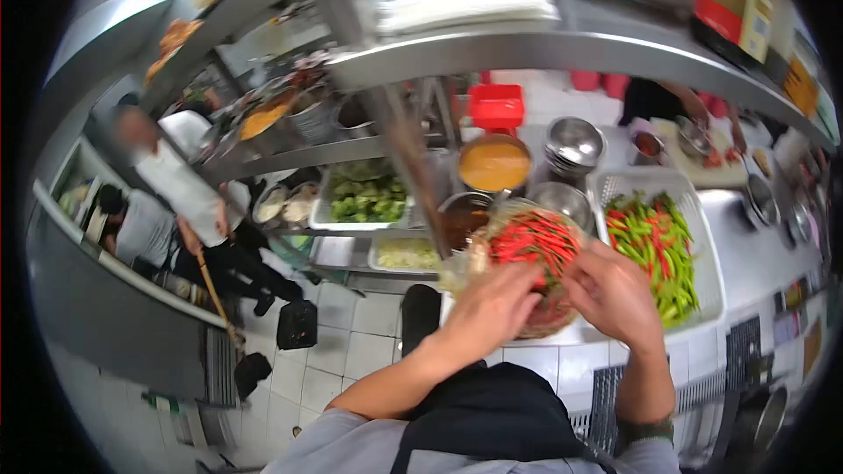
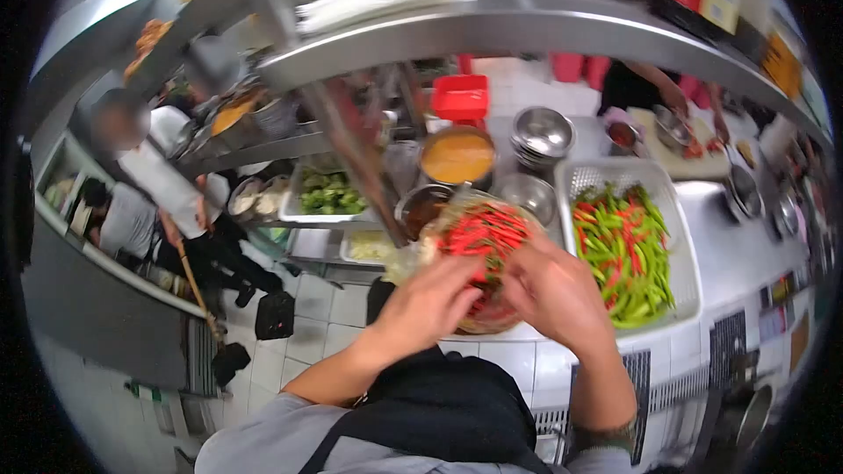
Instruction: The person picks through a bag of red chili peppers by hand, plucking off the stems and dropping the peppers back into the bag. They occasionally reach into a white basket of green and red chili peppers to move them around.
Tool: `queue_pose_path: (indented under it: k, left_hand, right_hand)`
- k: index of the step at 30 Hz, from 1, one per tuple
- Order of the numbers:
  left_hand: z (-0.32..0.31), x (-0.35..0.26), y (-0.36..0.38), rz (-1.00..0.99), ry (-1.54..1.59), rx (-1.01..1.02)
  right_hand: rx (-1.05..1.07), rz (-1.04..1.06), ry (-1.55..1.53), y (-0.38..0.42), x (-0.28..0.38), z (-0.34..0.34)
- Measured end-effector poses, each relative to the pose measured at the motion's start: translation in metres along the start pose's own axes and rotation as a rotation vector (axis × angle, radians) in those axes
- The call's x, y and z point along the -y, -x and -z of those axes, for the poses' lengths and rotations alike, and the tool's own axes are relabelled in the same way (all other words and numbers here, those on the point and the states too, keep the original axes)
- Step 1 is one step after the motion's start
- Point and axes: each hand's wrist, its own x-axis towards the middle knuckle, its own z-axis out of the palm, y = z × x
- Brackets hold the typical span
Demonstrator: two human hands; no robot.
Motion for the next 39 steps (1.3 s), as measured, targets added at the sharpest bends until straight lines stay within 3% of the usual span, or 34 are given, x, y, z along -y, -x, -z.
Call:
queue_pose_path:
  k: [1, 3, 5, 7, 8, 12, 15, 19, 23, 26, 27, 28, 29, 30, 33, 39]
  left_hand:
    - [-0.001, 0.004, 0.005, 0.044, 0.006, 0.077]
    - [-0.019, 0.009, 0.014, 0.016, 0.154, -0.072]
    - [-0.020, 0.007, 0.020, 0.045, 0.233, -0.034]
    - [-0.011, 0.008, 0.020, 0.212, 0.701, 0.222]
    - [-0.015, 0.011, 0.023, 0.159, 0.758, 0.236]
    - [-0.028, 0.019, 0.029, 0.347, 1.143, 0.344]
    - [-0.031, 0.025, 0.034, 0.420, 1.226, 0.286]
    - [-0.033, 0.025, 0.037, 0.517, 1.287, 0.144]
    - [-0.020, 0.025, 0.040, 0.584, 1.280, -0.001]
    - [-0.032, 0.039, 0.045, 0.568, 1.352, -0.055]
    - [-0.027, 0.038, 0.045, 0.550, 1.435, -0.038]
    - [-0.022, 0.035, 0.042, 0.632, 1.423, -0.041]
    - [-0.018, 0.030, 0.041, 0.714, 1.402, -0.037]
    - [-0.014, 0.027, 0.039, 0.740, 1.463, -0.010]
    - [-0.006, 0.032, 0.037, 0.746, 1.566, 0.016]
    - [-0.012, 0.024, 0.023, 0.686, 1.320, -0.094]
  right_hand:
    - [-0.045, 0.007, -0.059, 0.003, 0.001, -0.002]
    - [-0.040, 0.003, -0.162, 0.005, -0.013, -0.009]
    - [-0.018, -0.202, -0.684, 0.014, -0.026, -0.030]
    - [0.064, -0.217, -0.807, 0.020, -0.039, -0.046]
    - [0.082, -0.232, -0.906, 0.022, -0.037, -0.051]
    - [0.125, -0.279, -1.122, 0.020, -0.041, -0.067]
    - [-0.045, -0.184, -0.959, 0.017, -0.027, -0.082]
    - [-0.338, 0.190, -0.132, 0.009, -0.015, -0.088]
    - [0.091, -0.004, -0.078, -0.008, -0.023, -0.055]
    - [-0.041, 0.076, 0.057, -0.031, -0.061, -0.070]
    - [-0.011, 0.099, 0.021, -0.037, -0.068, -0.077]
    - [0.096, 0.071, 0.109, -0.042, -0.082, -0.086]
    - [0.066, 0.198, 0.169, -0.045, -0.081, -0.087]
    - [0.103, 0.153, 0.196, -0.047, -0.080, -0.086]
    - [0.094, 0.177, 0.109, -0.044, -0.085, -0.082]
    - [-0.031, 0.115, -0.162, -0.031, -0.063, -0.060]
